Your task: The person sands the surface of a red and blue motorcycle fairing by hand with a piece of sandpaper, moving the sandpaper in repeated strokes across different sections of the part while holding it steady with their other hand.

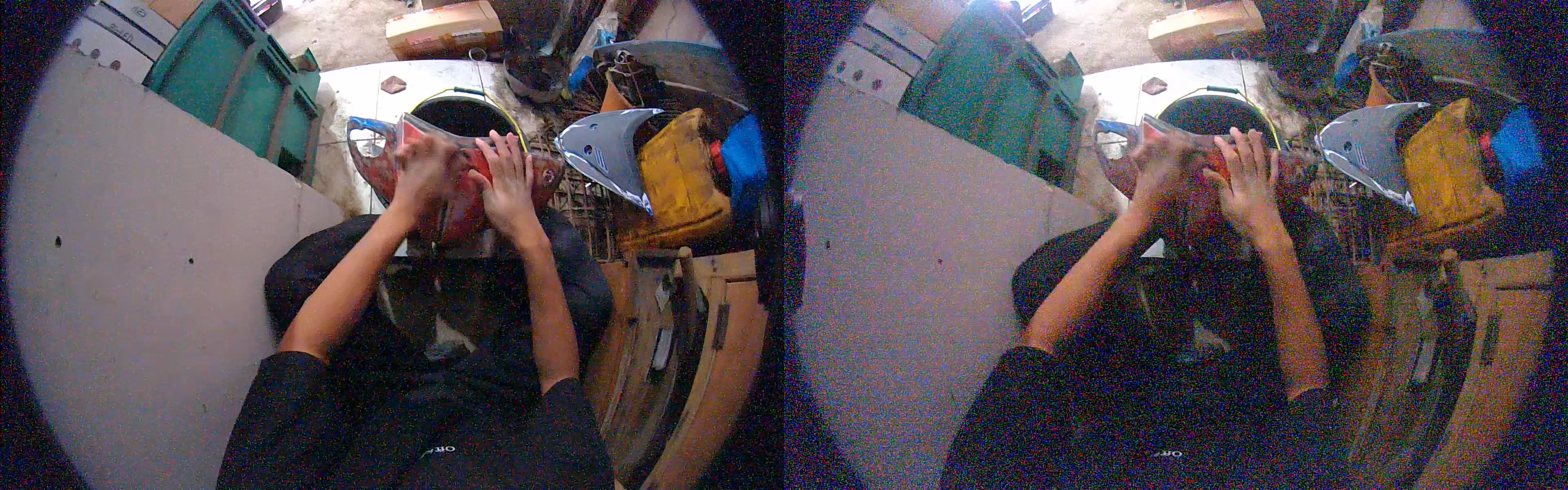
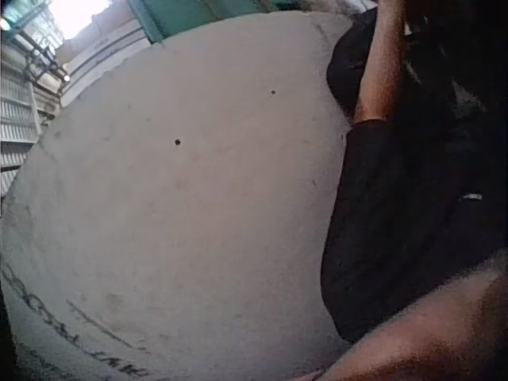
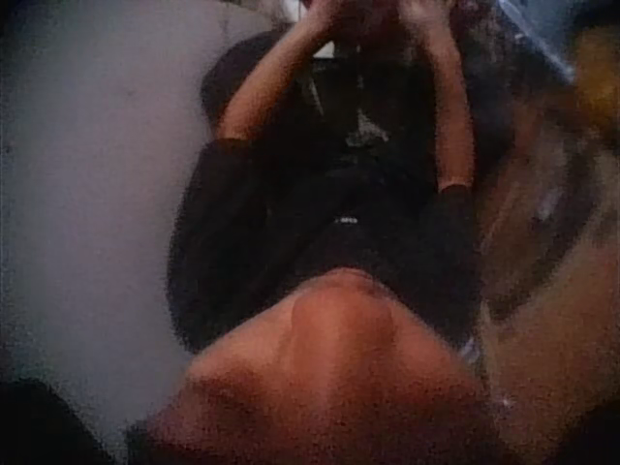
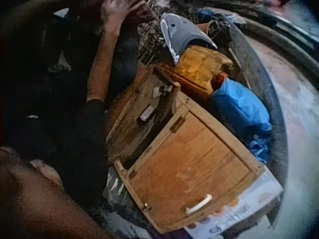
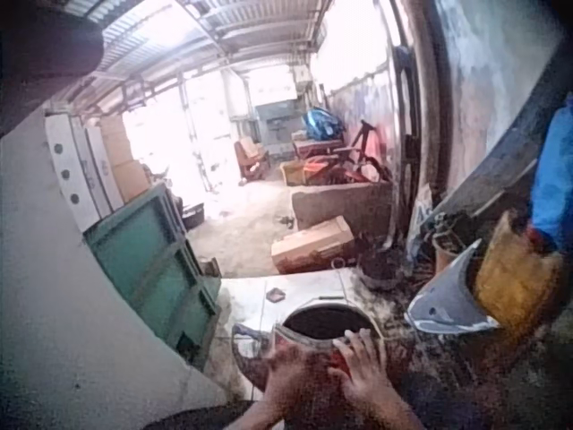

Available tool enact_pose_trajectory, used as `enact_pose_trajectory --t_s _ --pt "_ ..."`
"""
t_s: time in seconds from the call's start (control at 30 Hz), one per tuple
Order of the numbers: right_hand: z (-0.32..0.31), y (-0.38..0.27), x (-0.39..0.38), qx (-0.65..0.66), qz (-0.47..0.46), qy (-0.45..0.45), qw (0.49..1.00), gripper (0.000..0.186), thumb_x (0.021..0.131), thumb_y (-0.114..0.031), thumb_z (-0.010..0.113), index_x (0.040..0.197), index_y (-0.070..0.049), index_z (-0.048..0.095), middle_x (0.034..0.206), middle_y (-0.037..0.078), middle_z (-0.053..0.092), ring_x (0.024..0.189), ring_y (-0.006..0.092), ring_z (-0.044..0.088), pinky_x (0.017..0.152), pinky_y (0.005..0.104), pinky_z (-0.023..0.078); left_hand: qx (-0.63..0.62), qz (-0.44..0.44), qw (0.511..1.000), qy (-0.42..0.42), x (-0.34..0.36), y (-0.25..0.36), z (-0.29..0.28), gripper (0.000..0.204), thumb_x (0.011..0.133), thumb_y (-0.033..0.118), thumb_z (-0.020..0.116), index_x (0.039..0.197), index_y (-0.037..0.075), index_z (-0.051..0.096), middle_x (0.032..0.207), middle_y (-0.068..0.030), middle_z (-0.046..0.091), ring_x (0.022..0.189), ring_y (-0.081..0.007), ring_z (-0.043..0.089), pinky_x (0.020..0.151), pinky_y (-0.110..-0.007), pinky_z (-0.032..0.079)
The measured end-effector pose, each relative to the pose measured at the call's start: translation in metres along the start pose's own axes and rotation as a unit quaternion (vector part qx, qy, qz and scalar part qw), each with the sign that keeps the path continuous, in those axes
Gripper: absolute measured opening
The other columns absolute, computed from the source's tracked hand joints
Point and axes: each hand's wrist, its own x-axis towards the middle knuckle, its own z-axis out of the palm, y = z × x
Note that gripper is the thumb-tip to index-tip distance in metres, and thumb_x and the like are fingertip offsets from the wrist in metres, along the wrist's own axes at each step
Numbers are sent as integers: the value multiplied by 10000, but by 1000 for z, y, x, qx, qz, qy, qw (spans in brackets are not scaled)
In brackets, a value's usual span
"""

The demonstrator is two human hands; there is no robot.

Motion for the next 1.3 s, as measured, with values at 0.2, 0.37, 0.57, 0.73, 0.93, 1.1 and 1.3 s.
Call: enact_pose_trajectory --t_s 0.2,0.37,0.57,0.73,0.93,1.1,1.3 --pt "-5 3 -4 -32 2 -26 999 567 989 -521 412 1493 -266 368 1596 86 221 1492 346 122 1151 644 63 -219 -220 950 33 15 -12 -20 221 916 209 583 1027 18 586 995 -222 557 963 -399 512 874 -489 385" --pt "-6 -4 -2 -30 4 -35 999 563 985 -512 431 1499 -294 364 1603 85 198 1493 353 105 1146 655 62 -162 -210 964 33 9 -3 -6 266 919 235 595 1068 18 558 1031 -224 516 1005 -384 478 901 -481 353" --pt "-2 -5 -2 -25 -2 -27 999 585 972 -530 448 1500 -294 359 1609 82 184 1497 349 92 1147 657 57 -170 -200 964 26 3 9 -22 230 921 202 602 1039 7 569 964 -222 531 962 -397 489 889 -494 350" --pt "-7 0 -5 -4 9 -41 999 604 963 -548 451 1499 -287 354 1612 80 178 1500 349 82 1147 659 53 -186 -346 919 32 33 -7 -31 208 922 227 591 932 19 584 961 -204 557 963 -372 491 886 -480 352" --pt "0 -1 -8 -46 -3 -20 999 613 967 -552 436 1506 -280 333 1614 81 174 1502 339 88 1155 643 45 -140 -183 973 31 0 24 -27 232 942 259 580 952 28 567 996 -185 532 974 -364 501 880 -483 369" --pt "0 0 -8 -24 -5 -29 999 617 970 -546 438 1508 -264 328 1614 82 172 1503 339 83 1152 649 44 -137 -434 888 68 19 -26 -20 241 935 288 596 978 51 574 1009 -187 520 1034 -365 465 867 -514 351" --pt "-4 -1 -5 -22 -2 -21 1000 609 975 -537 434 1506 -258 332 1612 82 173 1502 344 80 1153 649 44 -165 -306 937 20 16 -2 -25 285 932 314 608 1010 41 589 1033 -192 531 1023 -368 472 872 -501 353"
